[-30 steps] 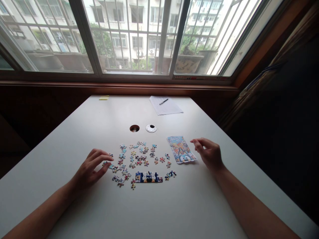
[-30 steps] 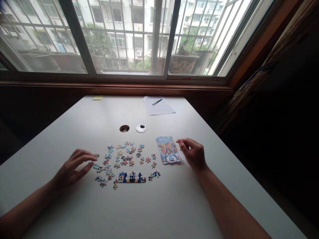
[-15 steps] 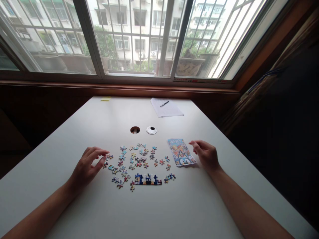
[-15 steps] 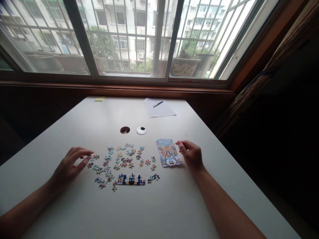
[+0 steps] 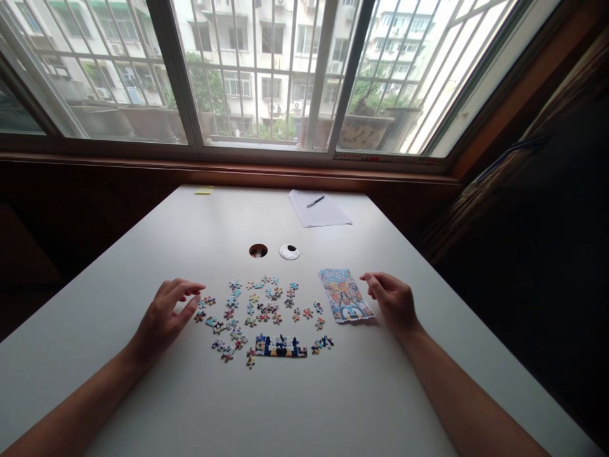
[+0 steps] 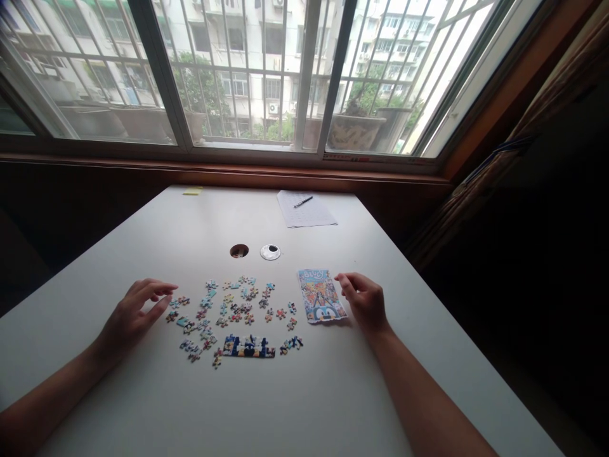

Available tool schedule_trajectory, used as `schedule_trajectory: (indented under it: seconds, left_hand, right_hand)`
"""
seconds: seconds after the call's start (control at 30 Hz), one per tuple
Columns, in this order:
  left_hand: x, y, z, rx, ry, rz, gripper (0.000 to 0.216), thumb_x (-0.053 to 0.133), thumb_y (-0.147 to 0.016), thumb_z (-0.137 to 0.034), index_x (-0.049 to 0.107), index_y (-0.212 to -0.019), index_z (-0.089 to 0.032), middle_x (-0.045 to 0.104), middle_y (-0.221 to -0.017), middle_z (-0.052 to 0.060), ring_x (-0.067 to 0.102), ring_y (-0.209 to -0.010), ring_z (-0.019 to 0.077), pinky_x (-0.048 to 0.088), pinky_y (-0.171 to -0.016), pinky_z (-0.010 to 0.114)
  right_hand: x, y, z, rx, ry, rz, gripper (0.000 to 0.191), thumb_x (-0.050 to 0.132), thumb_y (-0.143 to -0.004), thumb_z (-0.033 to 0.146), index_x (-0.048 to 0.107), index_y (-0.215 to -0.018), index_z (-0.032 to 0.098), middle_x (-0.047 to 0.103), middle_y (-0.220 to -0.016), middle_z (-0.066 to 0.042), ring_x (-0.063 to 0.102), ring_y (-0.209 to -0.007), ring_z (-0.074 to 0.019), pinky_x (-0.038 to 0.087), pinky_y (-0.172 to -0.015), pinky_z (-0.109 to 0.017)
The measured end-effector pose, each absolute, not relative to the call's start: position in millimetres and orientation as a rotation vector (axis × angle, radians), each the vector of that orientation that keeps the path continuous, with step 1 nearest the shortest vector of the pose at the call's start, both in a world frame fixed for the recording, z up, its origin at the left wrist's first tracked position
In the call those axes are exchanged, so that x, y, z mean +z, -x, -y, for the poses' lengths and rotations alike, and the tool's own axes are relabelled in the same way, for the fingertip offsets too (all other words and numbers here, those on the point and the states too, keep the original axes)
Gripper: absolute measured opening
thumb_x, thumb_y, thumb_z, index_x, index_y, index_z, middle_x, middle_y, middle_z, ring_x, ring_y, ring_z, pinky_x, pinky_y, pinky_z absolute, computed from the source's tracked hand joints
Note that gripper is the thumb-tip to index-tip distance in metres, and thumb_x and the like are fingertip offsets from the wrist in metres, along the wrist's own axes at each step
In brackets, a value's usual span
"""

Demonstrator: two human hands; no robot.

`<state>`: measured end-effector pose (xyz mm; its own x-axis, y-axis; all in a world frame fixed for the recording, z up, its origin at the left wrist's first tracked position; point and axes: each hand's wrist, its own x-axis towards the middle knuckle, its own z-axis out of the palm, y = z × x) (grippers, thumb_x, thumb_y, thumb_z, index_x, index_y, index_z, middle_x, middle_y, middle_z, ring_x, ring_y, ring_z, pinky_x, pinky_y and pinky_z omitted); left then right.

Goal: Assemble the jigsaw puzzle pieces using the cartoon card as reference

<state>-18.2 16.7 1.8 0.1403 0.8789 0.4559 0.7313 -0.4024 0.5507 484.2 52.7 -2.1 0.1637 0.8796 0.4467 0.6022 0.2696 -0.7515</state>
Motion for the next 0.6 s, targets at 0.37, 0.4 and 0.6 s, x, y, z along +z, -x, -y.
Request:
schedule_trajectory:
  seconds: [0.37, 0.4, 0.6]
  left_hand:
    - [4, 25, -25, 1.136, -2.112, -1.737, 0.032, 0.056, -0.094, -0.048, 0.070, -0.105, -0.022, 0.068, -0.104, 0.008, 0.061, -0.092, 0.0235, 0.057, -0.071, 0.033]
    - [3, 26, -26, 1.136, -2.096, -1.757, 0.033, 0.055, -0.094, -0.049, 0.070, -0.106, -0.022, 0.068, -0.104, 0.008, 0.061, -0.094, 0.0239, 0.057, -0.073, 0.034]
    - [0, 31, -28, 1.116, -1.975, -1.819, 0.035, 0.054, -0.094, -0.050, 0.069, -0.109, -0.021, 0.067, -0.111, 0.007, 0.063, -0.097, 0.0232, 0.057, -0.078, 0.034]
  right_hand:
    - [0, -484, -53, 0.357, 1.439, 1.526, 0.035, 0.060, -0.094, 0.049, 0.078, -0.088, 0.020, 0.064, -0.063, 0.000, 0.060, -0.059, -0.0175, 0.048, -0.061, -0.030]
    - [0, -485, -53, 0.358, 1.442, 1.523, 0.034, 0.060, -0.094, 0.049, 0.078, -0.088, 0.020, 0.064, -0.064, 0.000, 0.060, -0.059, -0.0175, 0.048, -0.061, -0.030]
    - [0, -486, -54, 0.340, 1.448, 1.538, 0.034, 0.059, -0.095, 0.048, 0.077, -0.087, 0.020, 0.064, -0.065, 0.000, 0.060, -0.062, -0.0181, 0.047, -0.064, -0.031]
